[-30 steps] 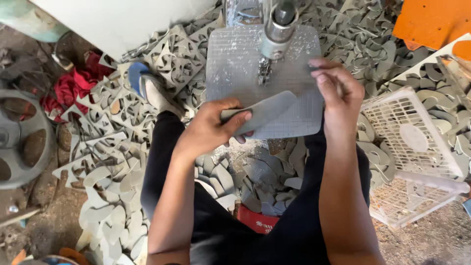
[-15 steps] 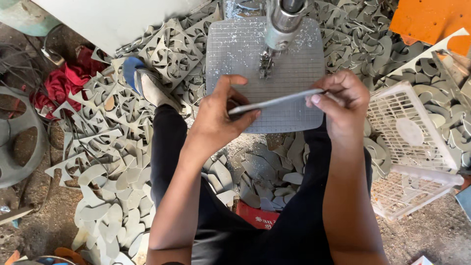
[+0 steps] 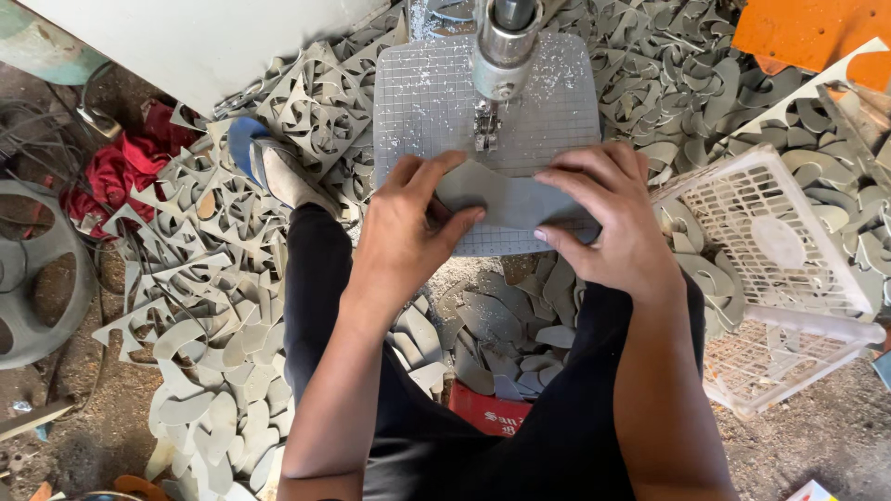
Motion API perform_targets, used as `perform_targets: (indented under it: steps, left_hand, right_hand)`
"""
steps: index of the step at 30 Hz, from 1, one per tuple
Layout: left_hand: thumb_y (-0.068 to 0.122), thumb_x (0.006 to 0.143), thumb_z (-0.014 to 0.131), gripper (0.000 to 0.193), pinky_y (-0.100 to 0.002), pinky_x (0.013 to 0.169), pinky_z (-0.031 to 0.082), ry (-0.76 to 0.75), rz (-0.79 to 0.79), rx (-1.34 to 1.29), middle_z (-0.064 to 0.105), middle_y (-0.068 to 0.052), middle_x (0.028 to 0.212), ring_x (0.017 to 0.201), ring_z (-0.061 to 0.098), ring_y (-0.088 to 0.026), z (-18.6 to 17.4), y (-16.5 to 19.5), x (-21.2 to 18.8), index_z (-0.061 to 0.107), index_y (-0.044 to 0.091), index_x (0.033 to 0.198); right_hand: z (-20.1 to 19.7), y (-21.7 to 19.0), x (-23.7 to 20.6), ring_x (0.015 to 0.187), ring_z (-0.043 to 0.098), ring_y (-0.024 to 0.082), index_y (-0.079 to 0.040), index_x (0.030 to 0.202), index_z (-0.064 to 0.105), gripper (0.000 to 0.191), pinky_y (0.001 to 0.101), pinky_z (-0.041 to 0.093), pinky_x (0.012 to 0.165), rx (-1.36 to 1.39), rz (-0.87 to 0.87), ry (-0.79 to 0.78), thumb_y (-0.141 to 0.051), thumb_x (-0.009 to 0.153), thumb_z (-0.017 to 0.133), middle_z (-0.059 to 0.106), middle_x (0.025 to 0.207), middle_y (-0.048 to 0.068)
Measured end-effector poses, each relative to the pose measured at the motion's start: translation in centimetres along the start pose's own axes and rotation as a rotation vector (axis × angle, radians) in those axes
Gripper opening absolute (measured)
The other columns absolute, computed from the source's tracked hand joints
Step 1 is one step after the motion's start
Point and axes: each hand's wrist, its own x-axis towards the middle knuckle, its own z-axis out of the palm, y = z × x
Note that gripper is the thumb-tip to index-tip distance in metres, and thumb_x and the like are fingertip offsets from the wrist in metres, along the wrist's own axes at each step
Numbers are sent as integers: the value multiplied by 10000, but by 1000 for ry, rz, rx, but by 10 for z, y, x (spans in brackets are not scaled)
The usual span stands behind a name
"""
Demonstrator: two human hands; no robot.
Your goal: The person repeatedly places gray rubber pieces under a vertical cutting machine and guides them through to trim edges. The person handles each piece one at a time, aligns it on the grid, and removes it after cutting.
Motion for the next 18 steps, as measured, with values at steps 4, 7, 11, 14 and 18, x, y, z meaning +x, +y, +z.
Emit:
perform_targets:
  steps: [4, 7, 11, 14, 18]
  left_hand:
    - [184, 742, 897, 513, -388, 736, 603, 33, 46, 138, 622, -152, 1185, 823, 747, -281, 1, 4, -2, 680, 41, 1184]
    - [207, 724, 907, 503, -405, 802, 588, 60, 135, 170, 659, -129, 1165, 950, 721, -305, 3, 1, -3, 706, 38, 1153]
    - [229, 773, 882, 420, -390, 862, 585, 86, 147, 209, 702, -63, 1196, 1036, 714, -279, 9, -4, -2, 740, 54, 1128]
    - [243, 789, 872, 401, -386, 888, 580, 114, 171, 247, 714, -58, 1211, 1073, 710, -282, 12, -7, -1, 743, 55, 1119]
    - [248, 801, 870, 397, -391, 906, 574, 144, 175, 258, 714, -70, 1234, 1088, 707, -290, 15, -11, 0, 743, 51, 1121]
  right_hand:
    - [0, 1, 1, 1235, 510, 321, -89, 1187, 742, 494, 483, 392, 1127, 62, 32, 4, -298, 755, 859, 615, 1264, 62]
    - [0, 3, 0, 1216, 500, 321, -85, 1175, 753, 490, 483, 393, 1112, 65, 27, 8, -310, 753, 860, 601, 1231, 69]
    - [3, 2, 1, 1188, 501, 318, -87, 1176, 769, 513, 486, 383, 1095, 7, 32, 12, -342, 743, 875, 600, 1196, 68]
    - [6, 0, 2, 1193, 504, 311, -86, 1187, 772, 503, 480, 382, 1104, -5, 41, 30, -319, 754, 878, 597, 1212, 67]
    - [7, -1, 2, 1183, 509, 306, -83, 1204, 771, 486, 470, 389, 1097, -5, 59, 50, -260, 766, 882, 589, 1219, 68]
